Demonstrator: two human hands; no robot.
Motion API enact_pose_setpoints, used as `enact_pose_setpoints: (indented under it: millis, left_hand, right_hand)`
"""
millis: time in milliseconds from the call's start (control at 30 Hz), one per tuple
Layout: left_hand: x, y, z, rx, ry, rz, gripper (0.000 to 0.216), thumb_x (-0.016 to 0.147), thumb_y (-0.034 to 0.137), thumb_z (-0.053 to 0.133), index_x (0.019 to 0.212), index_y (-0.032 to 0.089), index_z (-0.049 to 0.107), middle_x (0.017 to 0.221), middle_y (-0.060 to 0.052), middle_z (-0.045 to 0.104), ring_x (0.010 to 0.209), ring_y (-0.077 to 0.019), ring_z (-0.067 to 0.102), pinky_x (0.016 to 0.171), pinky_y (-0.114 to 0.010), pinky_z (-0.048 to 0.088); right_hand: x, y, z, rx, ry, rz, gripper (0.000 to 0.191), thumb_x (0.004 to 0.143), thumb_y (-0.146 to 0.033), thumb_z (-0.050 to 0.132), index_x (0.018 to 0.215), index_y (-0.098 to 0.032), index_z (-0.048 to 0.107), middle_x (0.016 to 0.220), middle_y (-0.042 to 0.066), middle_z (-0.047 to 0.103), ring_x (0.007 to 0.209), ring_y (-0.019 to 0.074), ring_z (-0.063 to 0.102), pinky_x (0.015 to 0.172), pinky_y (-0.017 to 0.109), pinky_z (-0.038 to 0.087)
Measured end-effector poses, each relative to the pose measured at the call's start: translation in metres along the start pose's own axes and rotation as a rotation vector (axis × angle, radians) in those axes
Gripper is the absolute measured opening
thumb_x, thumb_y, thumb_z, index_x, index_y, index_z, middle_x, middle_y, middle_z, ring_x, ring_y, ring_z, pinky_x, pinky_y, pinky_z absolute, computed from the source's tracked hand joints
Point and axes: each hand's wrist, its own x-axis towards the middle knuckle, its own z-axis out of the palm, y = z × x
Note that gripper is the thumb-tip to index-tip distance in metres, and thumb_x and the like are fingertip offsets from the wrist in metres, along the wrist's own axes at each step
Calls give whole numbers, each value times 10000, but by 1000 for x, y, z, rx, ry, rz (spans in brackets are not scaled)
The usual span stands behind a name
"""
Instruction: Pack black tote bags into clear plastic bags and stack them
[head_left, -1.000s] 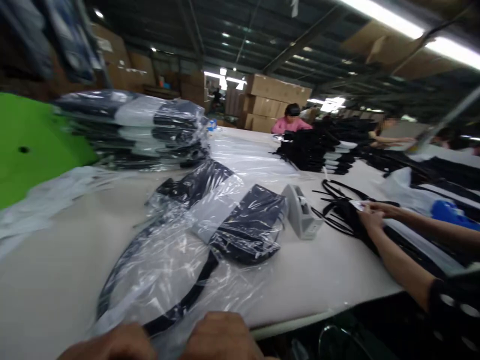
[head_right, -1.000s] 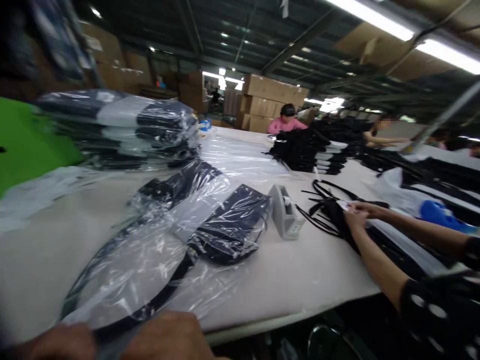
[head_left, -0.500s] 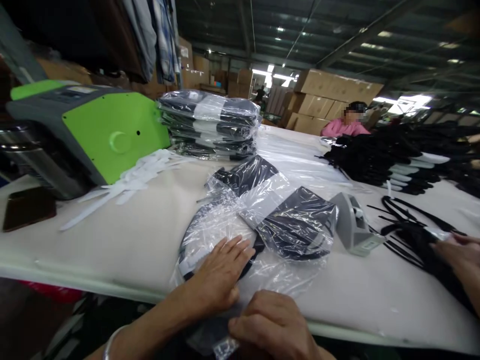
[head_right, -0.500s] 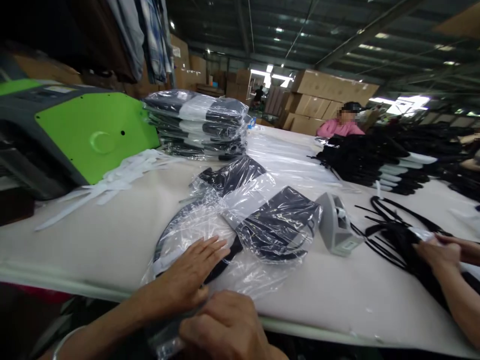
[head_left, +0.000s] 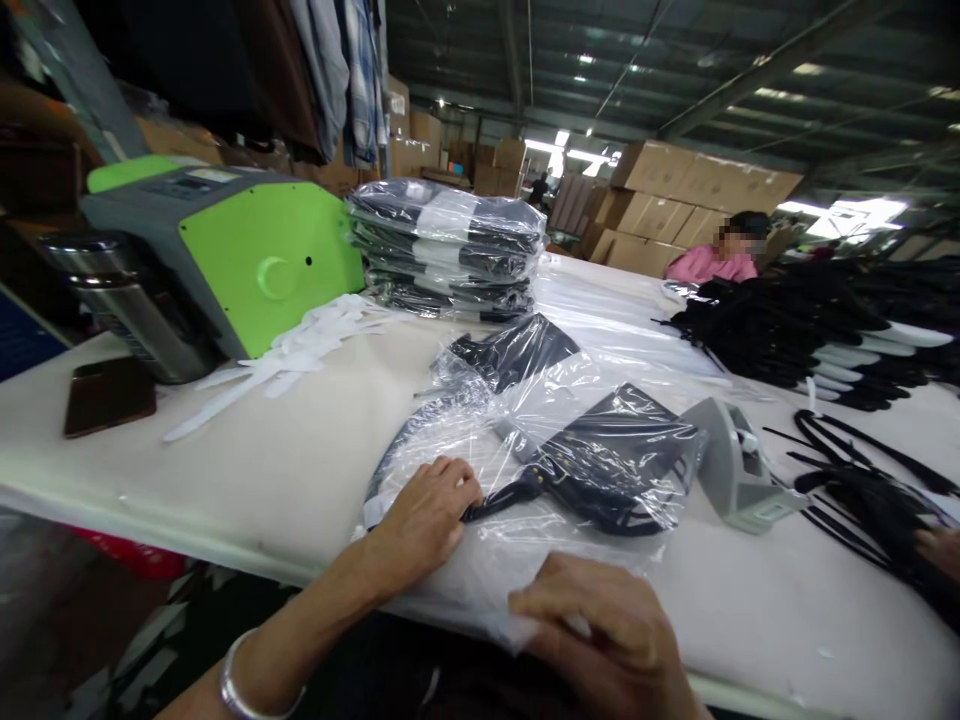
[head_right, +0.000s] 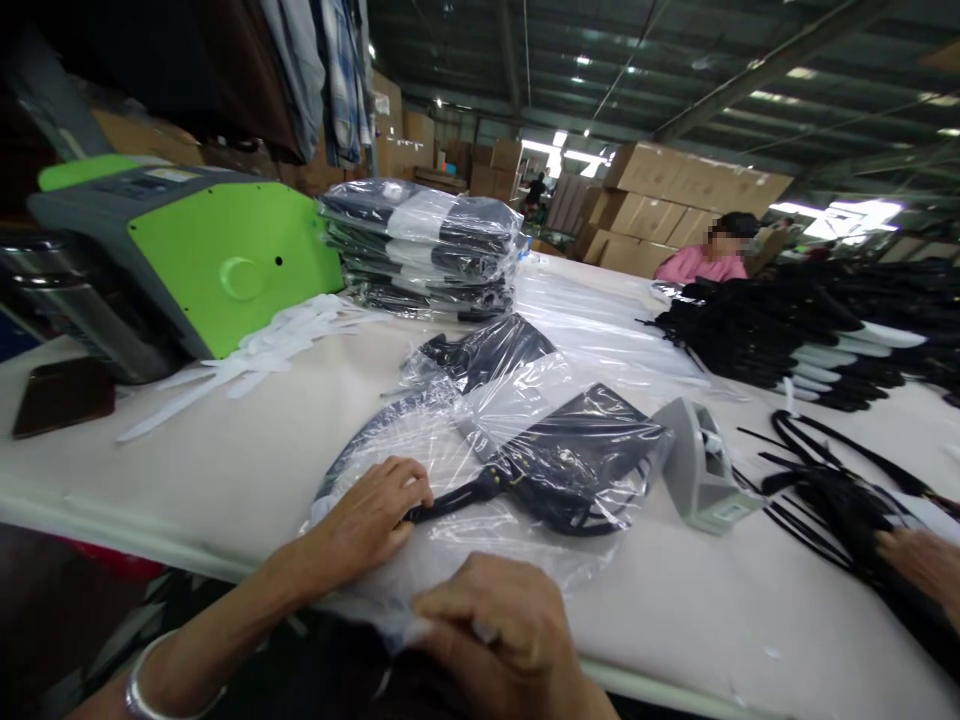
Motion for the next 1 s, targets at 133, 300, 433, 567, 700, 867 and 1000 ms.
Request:
enact_pose_setpoints:
  millis: [133, 300, 433, 567, 700, 867, 1000]
  left_hand:
    - [-4, -20, -18, -256, -184, -85, 136, 855, 213, 528, 770, 203, 634, 790, -10, 648, 790, -191, 570, 727, -288, 420]
    - [-5, -45, -39, -647, -248, -272, 427, 975, 481, 400, 858, 178, 677, 737, -4, 680, 680, -156, 602, 655, -253, 436]
    - [3, -49, -37, -784, -131, -411, 540, 944, 616, 387, 1090, 159, 636, 917, -70, 704, 689, -172, 634, 585, -270, 491]
    - [37, -45, -34, -730, 8, -362, 480, 902, 527, 529, 1223, 177, 605, 1141, -116, 689, 908, -221, 667, 693, -303, 536]
    - [85, -40, -35, -637, 31, -224, 357, 835, 357, 593, 1127, 165, 662, 1101, -96, 716, 921, -217, 661, 756, -304, 509]
    - [121, -37, -31, -579, -41, -170, 151, 767, 288, 592, 765, 162, 674, 665, 5, 636, 652, -152, 580, 581, -245, 409]
    - [128, -41, -25, -541, -38, -164, 84, 736, 208, 575, 687, 168, 631, 615, 22, 595, 598, -136, 537, 550, -246, 357]
  right_hand:
    - [52, 37, -5, -100, 202, 276, 154, 888, -328, 719, 782, -220, 749, 695, -16, 694, 599, 116, 610, 589, 224, 466]
    - [91, 110, 6, -129, 96, 469, 186, 863, -335, 694, 762, -185, 741, 637, -22, 648, 590, 116, 554, 568, 229, 393]
    - [88, 141, 15, -159, -9, 507, 199, 855, -318, 666, 735, -176, 738, 666, -12, 657, 626, 129, 556, 604, 242, 386]
    - [81, 149, 18, -118, 28, 529, 231, 855, -366, 670, 729, -177, 711, 641, -20, 631, 625, 133, 553, 614, 243, 385]
    - [79, 150, 17, -22, 72, 571, 265, 840, -403, 676, 717, -169, 686, 620, -15, 613, 601, 135, 533, 595, 241, 380]
    - [78, 149, 14, 15, 88, 611, 290, 836, -420, 666, 708, -160, 680, 627, -18, 586, 593, 120, 489, 563, 231, 349]
    - [71, 135, -1, 5, 36, 676, 241, 791, -394, 699, 870, -168, 730, 600, -36, 573, 551, 115, 486, 537, 230, 346]
